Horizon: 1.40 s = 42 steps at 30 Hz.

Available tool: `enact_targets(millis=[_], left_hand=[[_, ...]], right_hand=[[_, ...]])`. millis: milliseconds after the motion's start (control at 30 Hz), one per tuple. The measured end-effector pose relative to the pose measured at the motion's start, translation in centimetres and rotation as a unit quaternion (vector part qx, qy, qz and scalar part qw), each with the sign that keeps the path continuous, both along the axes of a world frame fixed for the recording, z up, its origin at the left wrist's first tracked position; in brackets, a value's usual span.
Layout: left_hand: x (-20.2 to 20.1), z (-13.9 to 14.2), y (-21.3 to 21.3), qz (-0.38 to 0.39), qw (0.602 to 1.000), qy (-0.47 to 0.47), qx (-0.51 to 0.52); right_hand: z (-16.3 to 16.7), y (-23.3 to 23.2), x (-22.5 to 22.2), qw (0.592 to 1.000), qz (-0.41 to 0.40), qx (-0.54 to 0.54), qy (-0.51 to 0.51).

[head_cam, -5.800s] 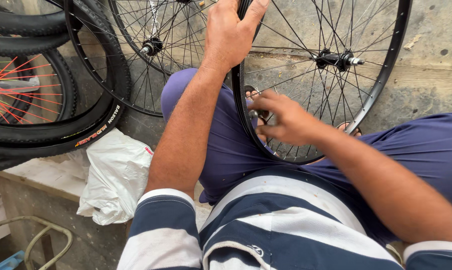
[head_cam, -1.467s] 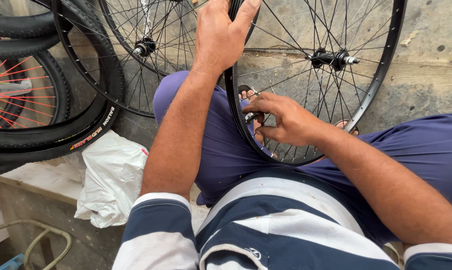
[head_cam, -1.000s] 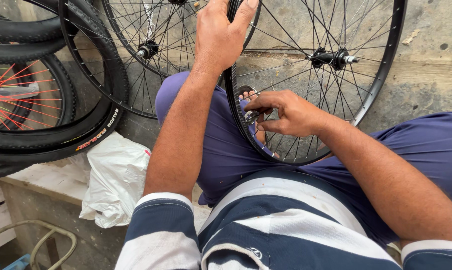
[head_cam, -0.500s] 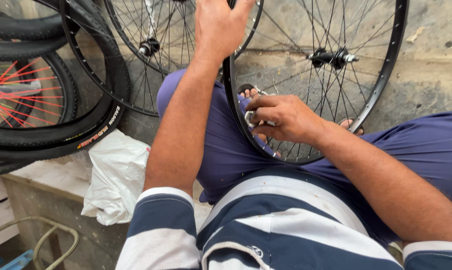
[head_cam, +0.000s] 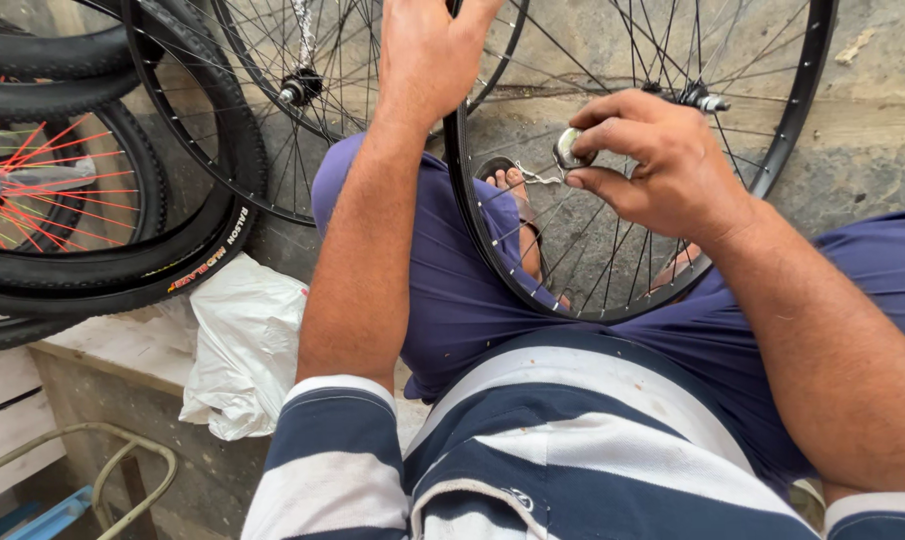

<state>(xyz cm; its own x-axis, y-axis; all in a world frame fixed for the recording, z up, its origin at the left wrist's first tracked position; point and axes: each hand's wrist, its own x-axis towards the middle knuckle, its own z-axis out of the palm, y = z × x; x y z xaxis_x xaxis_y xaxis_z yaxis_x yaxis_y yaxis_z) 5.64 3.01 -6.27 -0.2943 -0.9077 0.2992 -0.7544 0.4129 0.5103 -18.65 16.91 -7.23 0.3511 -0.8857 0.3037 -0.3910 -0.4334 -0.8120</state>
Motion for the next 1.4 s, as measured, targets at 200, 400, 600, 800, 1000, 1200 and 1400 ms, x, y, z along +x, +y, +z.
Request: enact_targets(millis=[200, 400, 600, 800, 1000, 1200, 1400], left_hand=[[-0.4, 1.9, 0.7, 0.044, 0.993, 0.039, 0.1], [0.0, 2.9, 1.7, 0.045, 0.987, 0.061, 0.14], [0.5, 4.4, 2.4, 0.033, 0.973, 0.021, 0.228], [0.0, 4.9, 2.1, 0.026, 0.96, -0.003, 0.28], [-2.4, 3.5, 1.0, 0.04, 0.979, 0.085, 0.18], [-2.7, 3.0, 1.3, 0.044, 0.985, 0.059, 0.157], [-2.9, 3.4, 1.4, 0.037, 0.984, 0.063, 0.16]], right_hand=[[0.3, -0.3, 0.6, 1.0, 0.023, 0.009, 0.0], [0.3, -0.3, 1.0, 1.0, 0.012, 0.018, -0.011], [0.4, 0.0, 2.8, 1.0, 0.014, 0.008, -0.016], [-0.3, -0.8, 5.5, 0.99, 0.095, 0.054, -0.093], [-1.1, 0.1, 6.5, 0.979, 0.023, 0.173, -0.104], [-0.8, -0.7, 5.0, 0.976, 0.094, 0.157, -0.114], [0.5, -0.1, 7.0, 0.971, 0.018, 0.237, 0.026]])
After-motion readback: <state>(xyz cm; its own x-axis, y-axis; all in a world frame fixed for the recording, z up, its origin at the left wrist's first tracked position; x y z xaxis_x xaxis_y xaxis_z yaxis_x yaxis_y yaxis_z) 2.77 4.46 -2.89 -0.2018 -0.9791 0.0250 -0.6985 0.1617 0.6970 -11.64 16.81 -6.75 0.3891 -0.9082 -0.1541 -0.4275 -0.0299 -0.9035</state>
